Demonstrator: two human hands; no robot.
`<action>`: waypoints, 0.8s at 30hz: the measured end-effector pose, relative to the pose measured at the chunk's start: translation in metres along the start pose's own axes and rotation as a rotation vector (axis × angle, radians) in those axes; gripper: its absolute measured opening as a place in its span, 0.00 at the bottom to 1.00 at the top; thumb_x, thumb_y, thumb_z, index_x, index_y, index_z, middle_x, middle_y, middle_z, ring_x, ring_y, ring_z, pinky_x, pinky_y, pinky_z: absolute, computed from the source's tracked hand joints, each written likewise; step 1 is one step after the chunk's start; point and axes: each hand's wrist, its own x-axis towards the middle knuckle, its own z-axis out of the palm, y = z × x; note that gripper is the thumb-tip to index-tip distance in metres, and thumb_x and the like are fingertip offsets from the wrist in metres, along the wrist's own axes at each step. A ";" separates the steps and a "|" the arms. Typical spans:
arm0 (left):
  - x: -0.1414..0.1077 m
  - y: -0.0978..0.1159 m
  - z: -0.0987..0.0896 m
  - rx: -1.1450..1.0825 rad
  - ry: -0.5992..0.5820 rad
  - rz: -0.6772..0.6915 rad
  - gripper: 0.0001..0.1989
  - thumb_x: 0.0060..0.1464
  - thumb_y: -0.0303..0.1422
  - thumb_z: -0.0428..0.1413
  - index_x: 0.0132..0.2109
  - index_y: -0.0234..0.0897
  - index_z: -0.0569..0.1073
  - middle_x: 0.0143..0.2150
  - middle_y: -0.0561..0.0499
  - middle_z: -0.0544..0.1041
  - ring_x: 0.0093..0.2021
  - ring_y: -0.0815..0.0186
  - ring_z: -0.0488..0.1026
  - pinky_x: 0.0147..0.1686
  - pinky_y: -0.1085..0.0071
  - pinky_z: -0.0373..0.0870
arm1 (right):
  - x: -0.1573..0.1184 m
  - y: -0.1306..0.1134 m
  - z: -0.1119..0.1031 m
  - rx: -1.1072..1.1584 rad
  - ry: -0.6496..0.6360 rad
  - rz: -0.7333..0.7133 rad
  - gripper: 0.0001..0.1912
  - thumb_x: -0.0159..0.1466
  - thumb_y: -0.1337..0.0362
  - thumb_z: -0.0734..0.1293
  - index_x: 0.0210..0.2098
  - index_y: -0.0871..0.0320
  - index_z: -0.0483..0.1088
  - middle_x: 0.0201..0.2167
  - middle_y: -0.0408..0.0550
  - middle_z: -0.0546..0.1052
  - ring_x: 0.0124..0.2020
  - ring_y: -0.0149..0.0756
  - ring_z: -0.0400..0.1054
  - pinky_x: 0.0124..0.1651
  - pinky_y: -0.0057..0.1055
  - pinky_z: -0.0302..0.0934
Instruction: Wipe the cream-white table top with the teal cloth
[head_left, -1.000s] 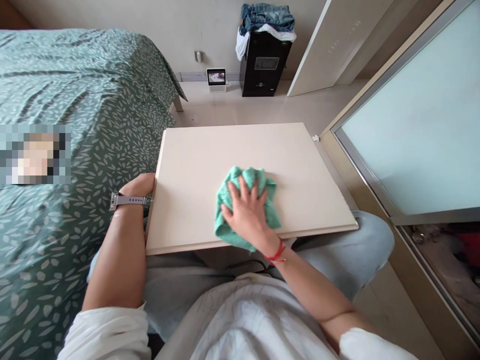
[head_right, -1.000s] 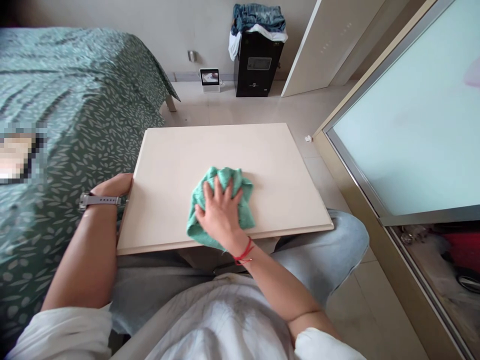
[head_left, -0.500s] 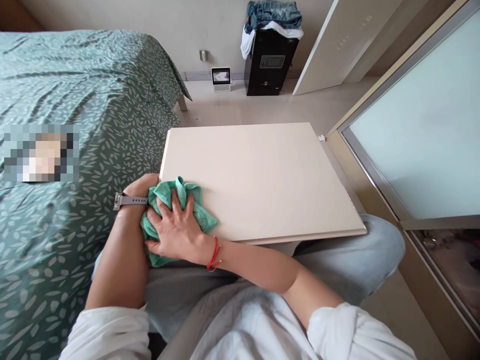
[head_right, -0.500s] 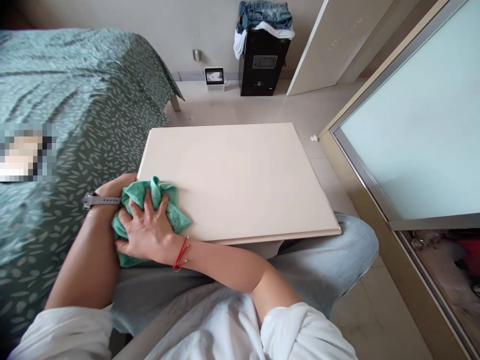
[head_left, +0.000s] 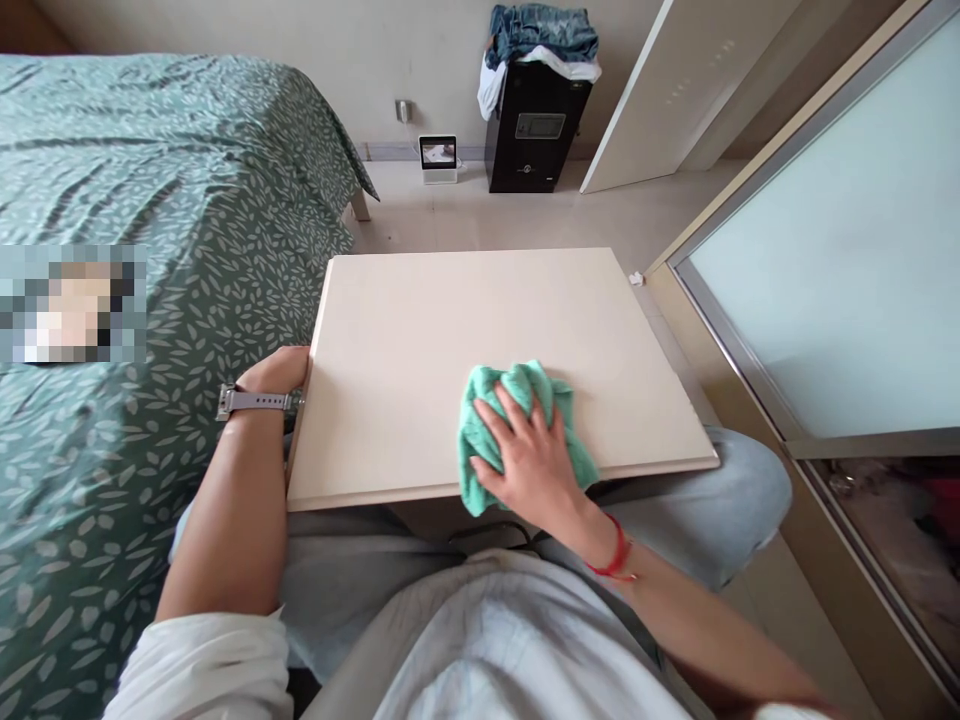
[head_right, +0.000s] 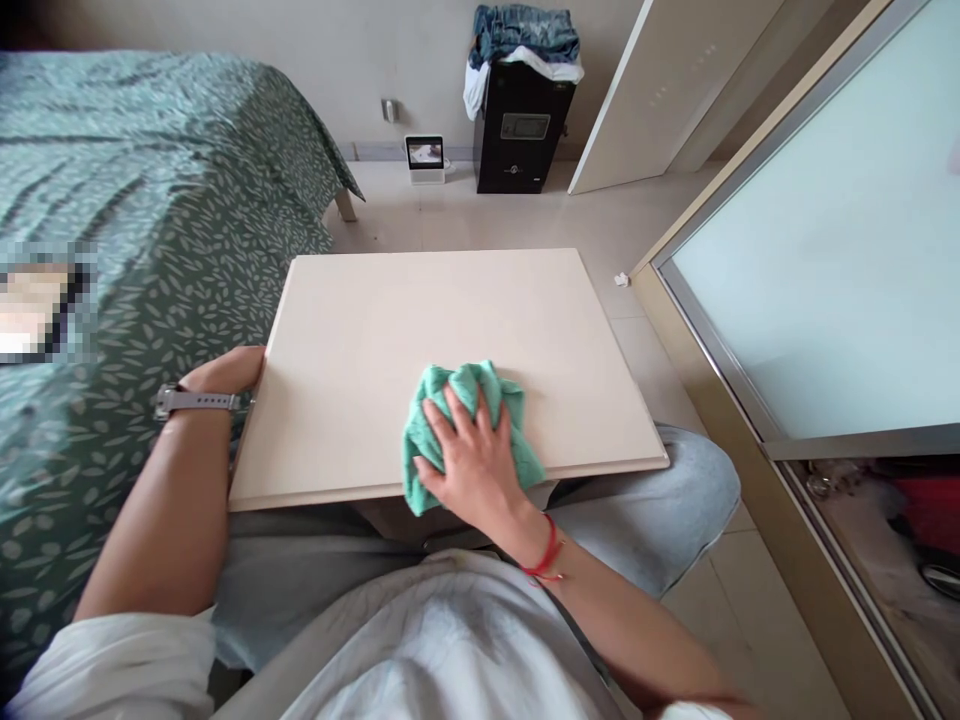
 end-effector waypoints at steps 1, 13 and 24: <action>0.001 0.000 0.000 -0.005 -0.022 -0.008 0.24 0.66 0.39 0.65 0.58 0.26 0.94 0.72 0.24 0.90 0.80 0.31 0.84 0.81 0.49 0.80 | -0.010 0.016 0.000 -0.039 0.027 0.051 0.38 0.84 0.51 0.72 0.90 0.50 0.77 0.93 0.66 0.72 0.86 0.81 0.67 0.84 0.85 0.65; 0.009 -0.013 0.004 0.020 -0.077 -0.001 0.22 0.61 0.42 0.71 0.56 0.34 0.93 0.72 0.28 0.91 0.84 0.37 0.81 0.84 0.52 0.76 | -0.061 0.189 -0.021 -0.115 0.195 0.673 0.40 0.84 0.46 0.60 0.88 0.56 0.73 0.89 0.74 0.71 0.80 0.83 0.74 0.74 0.80 0.75; 0.010 -0.010 0.002 0.043 -0.044 -0.020 0.23 0.65 0.32 0.65 0.61 0.29 0.94 0.68 0.30 0.93 0.81 0.36 0.84 0.80 0.51 0.81 | 0.015 0.077 -0.010 -0.135 0.125 0.381 0.40 0.84 0.50 0.65 0.90 0.60 0.73 0.92 0.78 0.68 0.84 0.89 0.67 0.78 0.88 0.69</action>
